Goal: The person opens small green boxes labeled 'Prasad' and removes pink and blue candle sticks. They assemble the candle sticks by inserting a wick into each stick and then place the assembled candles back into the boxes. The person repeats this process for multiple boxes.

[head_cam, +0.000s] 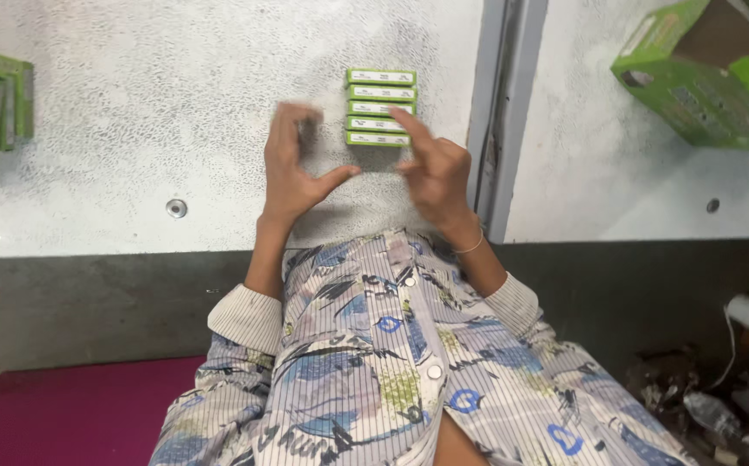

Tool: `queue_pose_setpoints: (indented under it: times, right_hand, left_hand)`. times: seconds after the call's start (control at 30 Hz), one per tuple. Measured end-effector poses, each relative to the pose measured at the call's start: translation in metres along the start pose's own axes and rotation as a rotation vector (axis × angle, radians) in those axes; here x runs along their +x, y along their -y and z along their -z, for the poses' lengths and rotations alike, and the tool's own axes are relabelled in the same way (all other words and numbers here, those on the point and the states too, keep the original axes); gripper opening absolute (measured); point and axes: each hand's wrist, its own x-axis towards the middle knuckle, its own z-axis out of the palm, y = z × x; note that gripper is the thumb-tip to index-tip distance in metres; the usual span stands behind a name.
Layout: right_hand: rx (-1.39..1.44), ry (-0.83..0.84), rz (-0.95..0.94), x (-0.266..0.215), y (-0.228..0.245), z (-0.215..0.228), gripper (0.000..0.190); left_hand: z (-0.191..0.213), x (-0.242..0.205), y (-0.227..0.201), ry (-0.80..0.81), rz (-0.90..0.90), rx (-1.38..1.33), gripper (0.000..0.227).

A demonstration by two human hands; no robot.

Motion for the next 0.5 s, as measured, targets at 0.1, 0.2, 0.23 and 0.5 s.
queue_pose_setpoints:
  times: [0.1,0.2,0.23,0.5]
  right_hand:
    - [-0.429,0.131,0.01,0.01,0.038,0.003,0.066]
    - [-0.509,0.167,0.032,0.032,0.059,0.0,0.073]
    - [-0.505,0.174,0.021,0.038,0.063,-0.002,0.074]
    - [-0.548,0.199,-0.03,0.055,0.054,-0.014,0.072]
  left_hand:
    - [-0.014,0.001,-0.015,-0.156,-0.309,0.035,0.126]
    - [-0.017,0.02,-0.015,-0.159,-0.368,-0.002,0.124]
    - [-0.02,0.025,-0.014,-0.146,-0.355,-0.041,0.122]
    - [-0.029,0.026,-0.007,-0.12,-0.241,-0.107,0.121]
